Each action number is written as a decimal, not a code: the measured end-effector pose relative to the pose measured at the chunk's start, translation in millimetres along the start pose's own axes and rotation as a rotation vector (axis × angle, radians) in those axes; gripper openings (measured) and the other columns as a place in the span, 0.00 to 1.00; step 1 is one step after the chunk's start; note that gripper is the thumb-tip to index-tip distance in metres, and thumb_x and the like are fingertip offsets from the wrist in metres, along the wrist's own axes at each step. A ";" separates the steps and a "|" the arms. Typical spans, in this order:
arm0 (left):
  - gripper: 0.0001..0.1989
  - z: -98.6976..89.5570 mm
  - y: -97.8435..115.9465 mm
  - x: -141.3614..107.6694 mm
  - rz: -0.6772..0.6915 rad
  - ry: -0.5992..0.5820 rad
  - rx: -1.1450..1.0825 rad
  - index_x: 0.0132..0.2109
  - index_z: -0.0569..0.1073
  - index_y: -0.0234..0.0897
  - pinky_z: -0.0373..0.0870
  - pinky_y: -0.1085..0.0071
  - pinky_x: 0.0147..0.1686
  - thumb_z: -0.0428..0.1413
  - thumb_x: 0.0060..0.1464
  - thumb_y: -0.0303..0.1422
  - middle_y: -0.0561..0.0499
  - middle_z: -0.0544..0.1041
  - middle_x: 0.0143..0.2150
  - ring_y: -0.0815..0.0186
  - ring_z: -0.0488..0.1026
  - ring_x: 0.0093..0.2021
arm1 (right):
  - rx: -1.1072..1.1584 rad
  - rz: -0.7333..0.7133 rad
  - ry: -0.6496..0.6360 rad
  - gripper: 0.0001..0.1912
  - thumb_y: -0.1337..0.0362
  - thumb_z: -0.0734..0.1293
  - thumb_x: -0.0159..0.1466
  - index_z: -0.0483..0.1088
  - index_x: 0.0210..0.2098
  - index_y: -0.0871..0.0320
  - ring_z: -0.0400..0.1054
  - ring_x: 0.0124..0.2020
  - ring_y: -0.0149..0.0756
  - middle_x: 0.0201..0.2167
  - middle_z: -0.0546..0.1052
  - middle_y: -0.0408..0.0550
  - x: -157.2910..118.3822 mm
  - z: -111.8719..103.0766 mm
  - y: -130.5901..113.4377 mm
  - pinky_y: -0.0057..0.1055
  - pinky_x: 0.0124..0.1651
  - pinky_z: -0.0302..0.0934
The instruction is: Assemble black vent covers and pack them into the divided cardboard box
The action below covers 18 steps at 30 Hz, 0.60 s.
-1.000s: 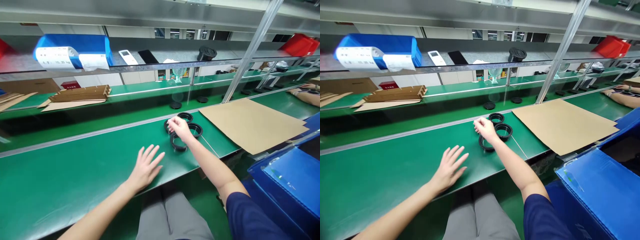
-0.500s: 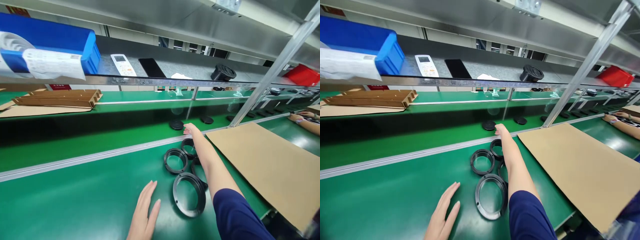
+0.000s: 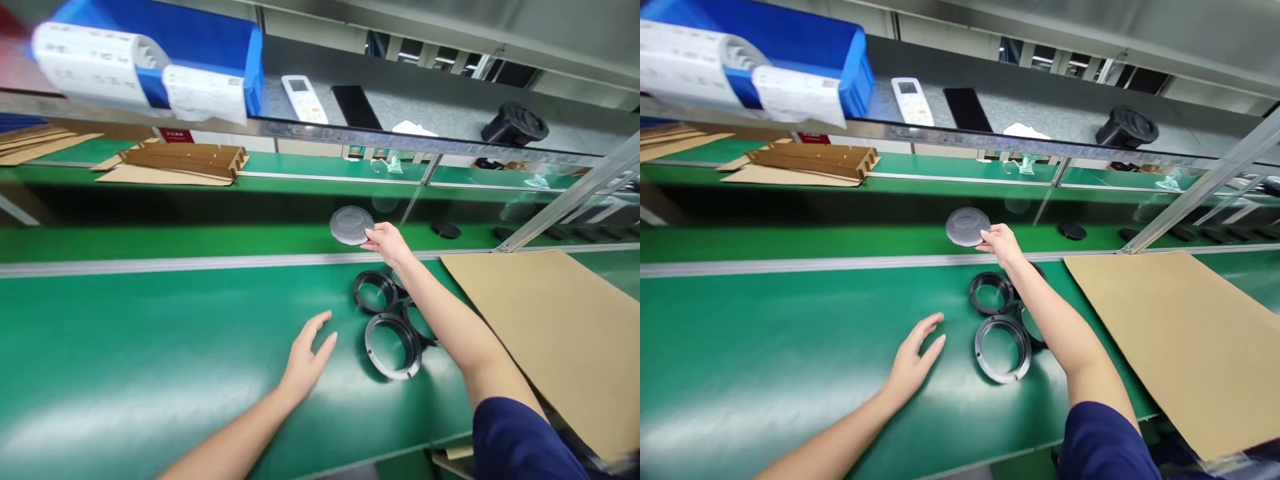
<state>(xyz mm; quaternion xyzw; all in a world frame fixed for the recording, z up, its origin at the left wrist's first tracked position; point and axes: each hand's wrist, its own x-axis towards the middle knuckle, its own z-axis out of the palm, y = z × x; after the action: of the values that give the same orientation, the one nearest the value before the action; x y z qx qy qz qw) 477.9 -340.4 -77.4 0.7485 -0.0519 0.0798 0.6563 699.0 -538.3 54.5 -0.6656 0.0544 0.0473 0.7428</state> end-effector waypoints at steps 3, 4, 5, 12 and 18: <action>0.37 -10.4 19.6 9.2 -0.095 0.008 -0.523 0.65 0.68 0.47 0.59 0.47 0.68 0.67 0.53 0.52 0.42 0.70 0.66 0.50 0.66 0.67 | 0.077 -0.155 -0.243 0.19 0.59 0.79 0.58 0.67 0.39 0.57 0.75 0.30 0.31 0.29 0.74 0.39 -95.0 15.1 19.8 0.31 0.35 0.78; 0.41 -15.9 26.6 10.6 -0.133 -0.016 -0.697 0.65 0.67 0.47 0.59 0.46 0.68 0.67 0.50 0.56 0.43 0.69 0.67 0.48 0.65 0.68 | 0.094 -0.178 -0.281 0.22 0.56 0.80 0.57 0.67 0.39 0.56 0.75 0.30 0.31 0.29 0.74 0.38 -124.2 20.3 29.5 0.32 0.34 0.78; 0.43 -21.7 33.5 10.6 -0.172 -0.048 -0.841 0.65 0.68 0.45 0.59 0.45 0.68 0.66 0.48 0.61 0.42 0.68 0.67 0.46 0.64 0.68 | 0.104 -0.176 -0.291 0.23 0.53 0.80 0.55 0.68 0.39 0.56 0.75 0.30 0.31 0.30 0.73 0.38 -150.6 26.0 40.4 0.32 0.34 0.78; 0.41 -47.5 64.4 -8.0 -0.242 -0.157 -1.259 0.68 0.66 0.43 0.60 0.44 0.67 0.55 0.58 0.63 0.43 0.72 0.65 0.45 0.64 0.68 | 0.135 -0.081 -0.247 0.25 0.45 0.76 0.57 0.65 0.41 0.54 0.74 0.33 0.35 0.35 0.74 0.43 -235.8 68.7 109.8 0.39 0.39 0.78; 0.29 -55.3 68.4 -4.4 -0.333 -0.038 -1.302 0.62 0.72 0.35 0.66 0.53 0.64 0.46 0.68 0.51 0.41 0.77 0.58 0.53 0.73 0.61 | -0.564 -0.699 0.004 0.22 0.51 0.65 0.69 0.69 0.58 0.54 0.66 0.55 0.48 0.51 0.70 0.57 -227.2 68.6 103.9 0.52 0.60 0.67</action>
<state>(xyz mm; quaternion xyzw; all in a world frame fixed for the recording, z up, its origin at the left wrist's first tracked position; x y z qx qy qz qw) 458.2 -294.9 -4.6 0.1992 0.0152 -0.0833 0.9763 460.6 -458.3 -7.6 -0.8206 -0.1874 -0.1950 0.5035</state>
